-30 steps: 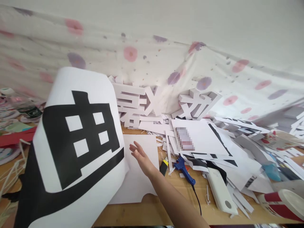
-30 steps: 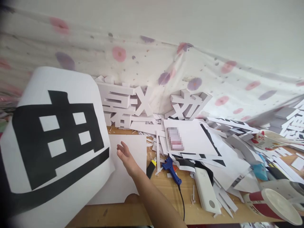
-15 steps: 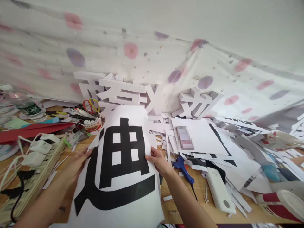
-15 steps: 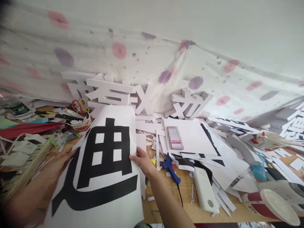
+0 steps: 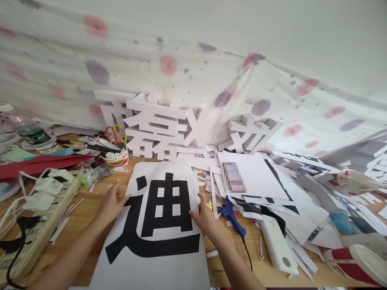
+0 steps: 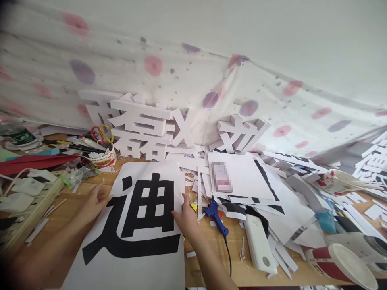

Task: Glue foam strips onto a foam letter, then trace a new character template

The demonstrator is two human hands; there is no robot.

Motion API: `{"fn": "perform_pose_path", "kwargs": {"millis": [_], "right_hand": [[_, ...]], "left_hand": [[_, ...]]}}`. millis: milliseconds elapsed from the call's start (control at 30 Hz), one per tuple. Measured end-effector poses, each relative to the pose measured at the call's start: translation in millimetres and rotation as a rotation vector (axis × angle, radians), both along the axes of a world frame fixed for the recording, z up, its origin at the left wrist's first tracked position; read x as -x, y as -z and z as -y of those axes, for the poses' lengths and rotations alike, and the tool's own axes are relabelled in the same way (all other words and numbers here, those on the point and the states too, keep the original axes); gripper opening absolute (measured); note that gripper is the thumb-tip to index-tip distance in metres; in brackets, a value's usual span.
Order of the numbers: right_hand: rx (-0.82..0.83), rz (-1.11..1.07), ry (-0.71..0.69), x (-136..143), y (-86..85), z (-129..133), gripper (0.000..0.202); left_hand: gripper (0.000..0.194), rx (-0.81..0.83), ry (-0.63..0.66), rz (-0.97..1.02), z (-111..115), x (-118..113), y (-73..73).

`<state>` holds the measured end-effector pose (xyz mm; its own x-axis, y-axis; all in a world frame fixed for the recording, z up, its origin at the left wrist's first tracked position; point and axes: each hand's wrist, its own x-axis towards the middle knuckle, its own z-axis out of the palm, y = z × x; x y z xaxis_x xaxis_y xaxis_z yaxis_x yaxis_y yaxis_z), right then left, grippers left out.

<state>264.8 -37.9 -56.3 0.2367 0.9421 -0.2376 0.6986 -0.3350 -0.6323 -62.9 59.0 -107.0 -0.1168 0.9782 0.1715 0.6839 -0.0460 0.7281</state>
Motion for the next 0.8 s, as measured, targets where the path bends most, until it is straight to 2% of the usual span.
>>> {"fn": "perform_pose_path", "kwargs": {"millis": [67,133,267,333,400,533,800], "right_hand": [[-0.029,0.047,-0.019,0.8,1.3,-0.7,0.064],[-0.072,0.106,-0.031,0.7,2.5,-0.4,0.061],[-0.118,0.259,-0.024,-2.7,2.3,4.4,0.05],[-0.091,0.298,-0.05,-5.3,0.5,9.3,0.044],[-0.053,0.3,-0.093,-7.3,-1.7,14.9,0.039],[-0.015,0.282,-0.166,-8.6,-5.4,21.3,0.039],[0.146,0.473,-0.247,-7.9,-11.3,8.9,0.043]], "left_hand": [[0.061,-0.114,0.056,-0.146,3.6,-11.3,-4.0],[0.057,-0.172,0.201,-0.227,9.2,-29.5,-8.6],[0.058,-0.127,0.462,-0.38,21.0,-73.4,-10.9],[0.06,-0.088,0.541,-0.463,24.5,-88.8,-7.9],[0.062,-0.064,0.573,-0.526,25.8,-96.4,-3.3],[0.066,-0.1,0.568,-0.6,25.8,-97.3,4.3],[0.065,-0.19,0.511,-0.618,28.4,-96.9,9.1]]}}
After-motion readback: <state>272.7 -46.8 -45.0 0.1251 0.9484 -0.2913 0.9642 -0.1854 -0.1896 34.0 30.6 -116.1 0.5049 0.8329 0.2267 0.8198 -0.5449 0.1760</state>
